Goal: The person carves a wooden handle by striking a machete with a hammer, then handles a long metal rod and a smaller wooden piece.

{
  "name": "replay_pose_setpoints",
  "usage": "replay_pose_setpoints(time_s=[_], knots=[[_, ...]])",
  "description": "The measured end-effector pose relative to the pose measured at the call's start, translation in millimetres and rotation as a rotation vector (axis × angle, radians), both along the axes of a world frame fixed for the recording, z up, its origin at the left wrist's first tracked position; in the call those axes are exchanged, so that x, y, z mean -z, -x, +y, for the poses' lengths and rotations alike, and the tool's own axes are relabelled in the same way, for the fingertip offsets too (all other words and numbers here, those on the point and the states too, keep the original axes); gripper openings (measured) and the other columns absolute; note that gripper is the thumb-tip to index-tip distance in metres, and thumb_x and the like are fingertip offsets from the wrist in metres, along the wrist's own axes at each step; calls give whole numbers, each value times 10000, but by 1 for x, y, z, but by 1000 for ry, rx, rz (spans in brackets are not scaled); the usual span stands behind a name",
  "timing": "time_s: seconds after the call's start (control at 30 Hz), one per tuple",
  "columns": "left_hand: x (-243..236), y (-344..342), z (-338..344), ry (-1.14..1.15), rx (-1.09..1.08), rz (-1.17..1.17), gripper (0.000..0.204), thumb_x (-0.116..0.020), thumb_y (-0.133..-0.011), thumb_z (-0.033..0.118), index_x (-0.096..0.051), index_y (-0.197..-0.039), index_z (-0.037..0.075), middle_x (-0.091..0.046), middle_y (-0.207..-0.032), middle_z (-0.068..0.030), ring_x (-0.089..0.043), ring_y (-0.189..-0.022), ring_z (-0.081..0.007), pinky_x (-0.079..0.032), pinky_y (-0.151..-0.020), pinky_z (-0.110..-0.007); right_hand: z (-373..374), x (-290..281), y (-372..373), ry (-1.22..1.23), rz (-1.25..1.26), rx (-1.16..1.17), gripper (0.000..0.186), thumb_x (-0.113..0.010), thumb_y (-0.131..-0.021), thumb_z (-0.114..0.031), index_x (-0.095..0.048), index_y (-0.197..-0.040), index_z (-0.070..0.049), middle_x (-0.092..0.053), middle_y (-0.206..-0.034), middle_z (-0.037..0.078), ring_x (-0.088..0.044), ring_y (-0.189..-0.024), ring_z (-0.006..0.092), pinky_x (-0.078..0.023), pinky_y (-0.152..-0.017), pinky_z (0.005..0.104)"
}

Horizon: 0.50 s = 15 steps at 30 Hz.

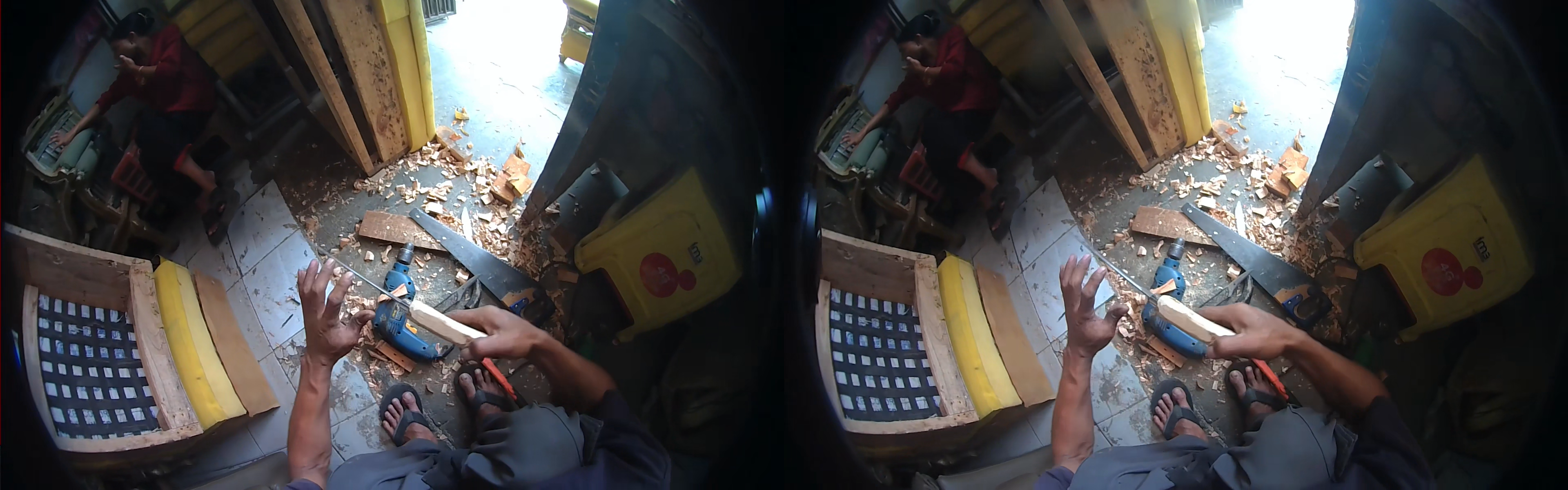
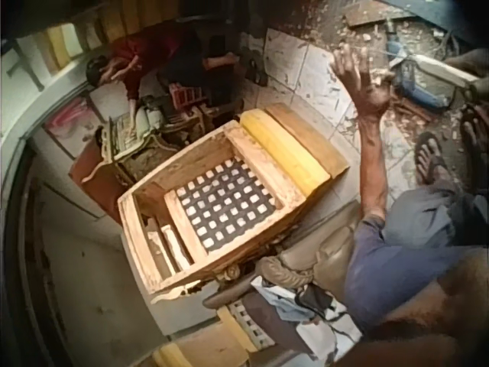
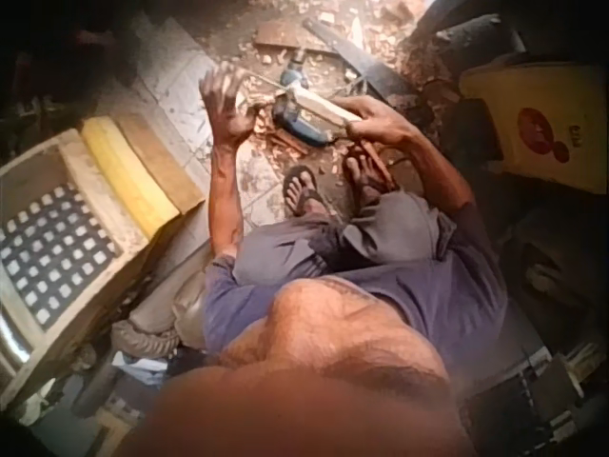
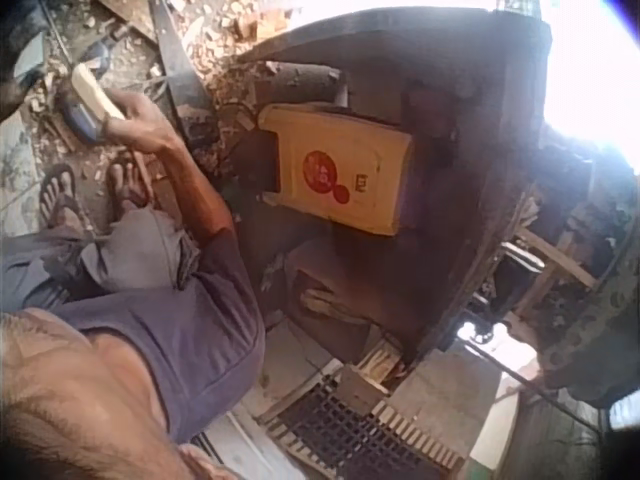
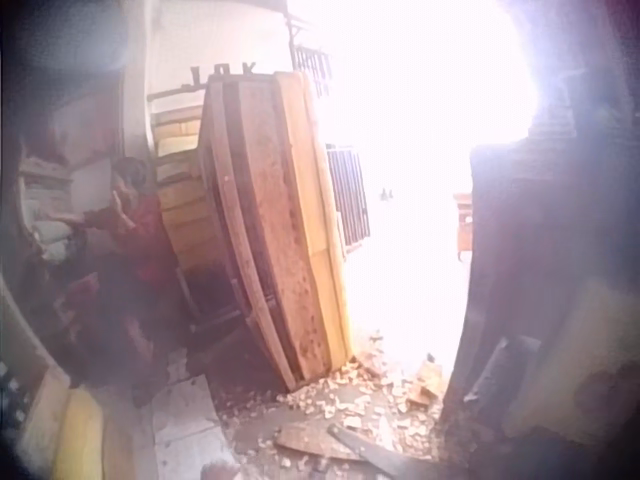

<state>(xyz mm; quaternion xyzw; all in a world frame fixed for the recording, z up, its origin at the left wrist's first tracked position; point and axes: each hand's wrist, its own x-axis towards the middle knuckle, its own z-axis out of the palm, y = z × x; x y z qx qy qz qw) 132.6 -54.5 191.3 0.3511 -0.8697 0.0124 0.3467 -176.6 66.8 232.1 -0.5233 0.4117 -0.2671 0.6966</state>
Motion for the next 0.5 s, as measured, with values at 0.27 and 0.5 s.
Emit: replay_pose_setpoints(time_s=[0.27, 0.5], knots=[[-29, 12, 5, -133, 290, -224, 248, -678, -678, 47, -671, -923, 87, -674, -861, -48, -652, -801, -250, -506, -715, -366, 4, -26, 19, 538, 572, -106, 639, -690, -773, -196, -536, -1355, 18, -688, -1042, 247, -687, -966, 351, -537, -840, 440], [-29, 21, 14, -119, 184, -37, 192, -756, -699, 17, -690, -869, 77, -670, -784, -59, -636, -740, -266, -482, -716, -388, 20, -20, -4, 738, 826, 78, 370, -731, -774, -189, -605, -1102, -71, -686, -732, 159, -686, -656, 372, -546, -580, 468]])
